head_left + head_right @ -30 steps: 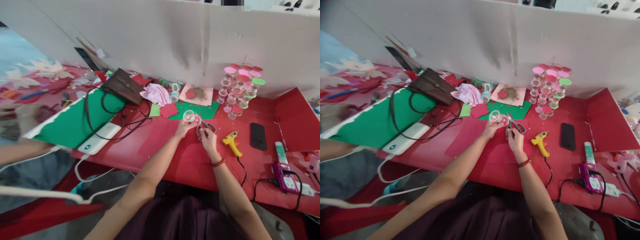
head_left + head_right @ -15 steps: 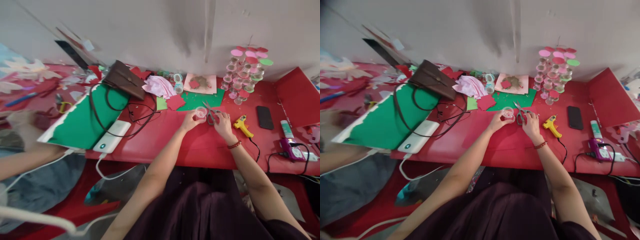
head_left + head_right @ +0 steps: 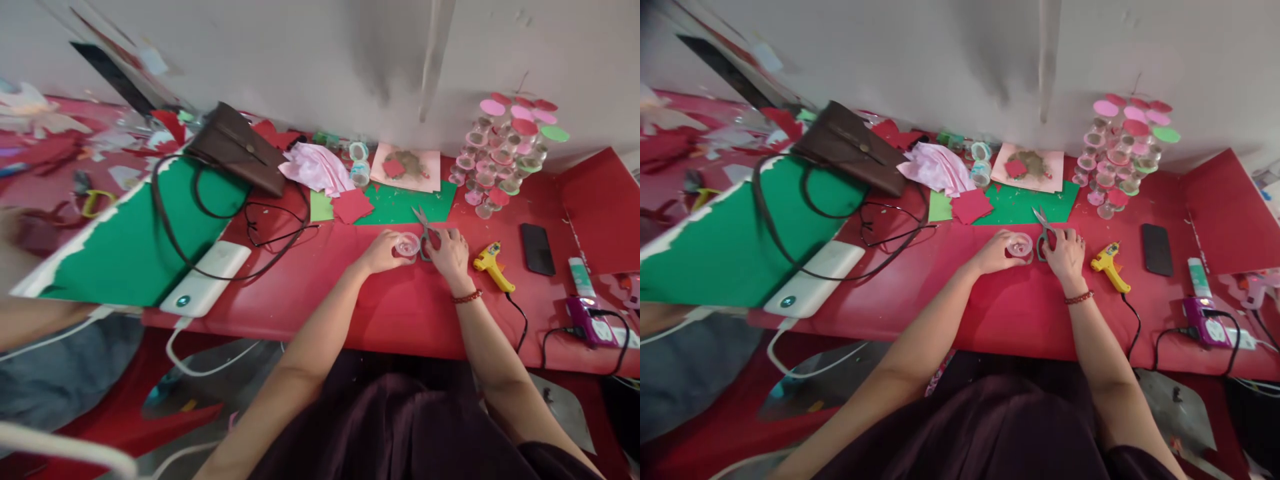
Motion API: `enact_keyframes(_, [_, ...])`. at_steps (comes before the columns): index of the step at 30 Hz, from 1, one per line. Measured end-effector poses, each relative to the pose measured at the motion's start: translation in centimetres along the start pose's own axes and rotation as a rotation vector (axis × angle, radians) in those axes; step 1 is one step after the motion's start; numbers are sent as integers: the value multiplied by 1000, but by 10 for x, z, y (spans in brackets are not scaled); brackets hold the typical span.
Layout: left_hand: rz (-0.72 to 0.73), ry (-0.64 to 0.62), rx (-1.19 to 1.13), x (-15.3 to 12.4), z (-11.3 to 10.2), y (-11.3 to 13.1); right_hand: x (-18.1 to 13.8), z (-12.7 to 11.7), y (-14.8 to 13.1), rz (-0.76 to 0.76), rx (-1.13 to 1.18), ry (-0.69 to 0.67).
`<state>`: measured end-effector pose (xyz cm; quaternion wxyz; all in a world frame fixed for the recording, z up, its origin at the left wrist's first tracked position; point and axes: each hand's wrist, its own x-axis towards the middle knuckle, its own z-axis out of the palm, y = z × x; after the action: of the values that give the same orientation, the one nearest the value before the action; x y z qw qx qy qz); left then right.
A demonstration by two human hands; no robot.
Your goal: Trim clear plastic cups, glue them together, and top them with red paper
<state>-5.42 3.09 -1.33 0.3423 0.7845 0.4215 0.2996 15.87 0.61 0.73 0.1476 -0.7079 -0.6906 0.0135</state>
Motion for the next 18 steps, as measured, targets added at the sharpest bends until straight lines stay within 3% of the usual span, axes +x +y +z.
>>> enact_keyframes(6, [-10, -94, -84, -11, -18, -12, -2, 1, -2, 44, -44, -6])
enact_keyframes(9, [-11, -91, -261, -12, -29, -20, -2, 1, -4, 38, -57, -5])
enact_keyframes(11, [-80, -5, -426, -5, -34, -22, -2, 1, -5, 35, -70, -4])
enact_keyframes(14, [-233, 311, -495, 16, -31, -21, -2, 1, -4, 35, -73, 0])
enact_keyframes(16, [-307, 520, -307, 29, -25, -19, -5, 2, -2, 29, -55, 13])
enact_keyframes(18, [-314, 459, 46, 37, -18, -17, -8, 3, 3, 14, -20, 70])
